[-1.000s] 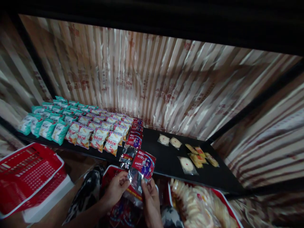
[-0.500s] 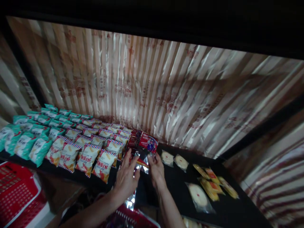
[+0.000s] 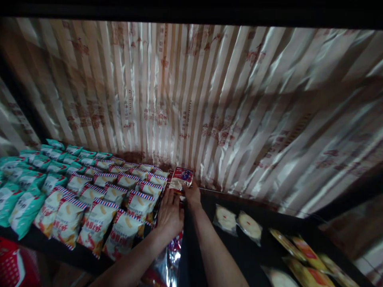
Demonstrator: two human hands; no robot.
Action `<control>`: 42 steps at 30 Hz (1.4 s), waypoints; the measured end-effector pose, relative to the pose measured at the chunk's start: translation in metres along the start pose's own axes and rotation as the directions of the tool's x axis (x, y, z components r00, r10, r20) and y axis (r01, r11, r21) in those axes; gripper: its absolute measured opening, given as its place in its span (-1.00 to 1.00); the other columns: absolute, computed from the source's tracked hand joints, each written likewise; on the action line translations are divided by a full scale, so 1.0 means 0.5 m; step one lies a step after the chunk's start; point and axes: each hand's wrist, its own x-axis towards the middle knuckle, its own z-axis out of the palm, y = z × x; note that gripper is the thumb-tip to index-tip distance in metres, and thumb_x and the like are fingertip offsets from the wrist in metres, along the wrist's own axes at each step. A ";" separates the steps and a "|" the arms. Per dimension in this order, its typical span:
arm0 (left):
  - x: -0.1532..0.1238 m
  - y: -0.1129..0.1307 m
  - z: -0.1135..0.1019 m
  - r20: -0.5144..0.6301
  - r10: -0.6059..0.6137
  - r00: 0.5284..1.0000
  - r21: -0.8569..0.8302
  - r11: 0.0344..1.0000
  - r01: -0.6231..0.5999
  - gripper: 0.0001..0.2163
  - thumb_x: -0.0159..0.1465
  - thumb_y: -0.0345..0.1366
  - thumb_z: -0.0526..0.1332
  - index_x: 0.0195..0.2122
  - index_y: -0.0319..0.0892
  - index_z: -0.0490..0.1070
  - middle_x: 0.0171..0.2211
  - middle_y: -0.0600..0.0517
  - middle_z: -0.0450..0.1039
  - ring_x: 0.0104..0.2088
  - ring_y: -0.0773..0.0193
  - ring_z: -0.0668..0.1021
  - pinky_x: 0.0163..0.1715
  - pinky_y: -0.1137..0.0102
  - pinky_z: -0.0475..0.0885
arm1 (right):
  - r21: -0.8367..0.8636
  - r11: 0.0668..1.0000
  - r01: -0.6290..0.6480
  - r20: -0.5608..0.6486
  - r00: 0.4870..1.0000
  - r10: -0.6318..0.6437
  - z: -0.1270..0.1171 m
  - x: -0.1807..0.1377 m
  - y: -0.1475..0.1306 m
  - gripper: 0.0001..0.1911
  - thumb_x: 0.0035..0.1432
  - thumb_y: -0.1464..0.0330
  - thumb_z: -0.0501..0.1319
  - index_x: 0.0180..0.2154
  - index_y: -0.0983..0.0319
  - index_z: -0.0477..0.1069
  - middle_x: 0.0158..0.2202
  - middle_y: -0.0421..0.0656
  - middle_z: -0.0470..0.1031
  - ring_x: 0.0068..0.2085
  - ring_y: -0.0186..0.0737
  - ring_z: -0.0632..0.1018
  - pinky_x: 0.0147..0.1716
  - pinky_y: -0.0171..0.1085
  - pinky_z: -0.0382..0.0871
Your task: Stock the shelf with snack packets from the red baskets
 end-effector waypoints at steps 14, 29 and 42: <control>0.045 -0.025 0.024 0.081 -0.052 0.995 0.139 0.989 0.041 -0.50 0.20 -0.23 -0.05 0.13 -0.36 0.20 0.19 -0.20 0.17 0.24 0.04 0.13 0.24 0.12 -0.14 | -0.662 0.748 0.046 0.068 0.998 -0.001 0.042 0.023 0.000 -0.61 0.06 0.31 0.12 -0.05 0.24 0.37 -0.21 -0.05 0.54 -0.18 -0.14 0.53 -0.21 -0.28 0.30; 0.077 -0.042 0.036 0.097 -0.058 0.994 0.146 0.988 0.043 -0.54 0.19 -0.30 -0.06 0.09 -0.38 0.25 0.13 -0.23 0.25 0.21 0.04 0.18 0.22 0.13 -0.07 | -0.813 0.581 0.028 0.084 0.994 0.069 0.045 0.010 -0.008 -0.60 0.10 0.26 0.04 -0.05 0.19 0.40 -0.15 -0.05 0.54 -0.11 -0.12 0.52 -0.14 -0.25 0.31; 0.042 0.001 0.004 0.060 0.005 0.998 0.072 0.997 -0.010 -0.57 0.18 -0.40 -0.03 0.07 -0.40 0.26 0.16 -0.25 0.19 0.22 0.03 0.15 0.22 0.11 -0.02 | -0.720 0.686 0.104 0.032 0.993 -0.117 -0.001 -0.010 -0.011 -0.64 0.09 0.34 0.02 -0.12 0.24 0.45 -0.17 -0.06 0.55 -0.12 -0.19 0.53 -0.10 -0.29 0.32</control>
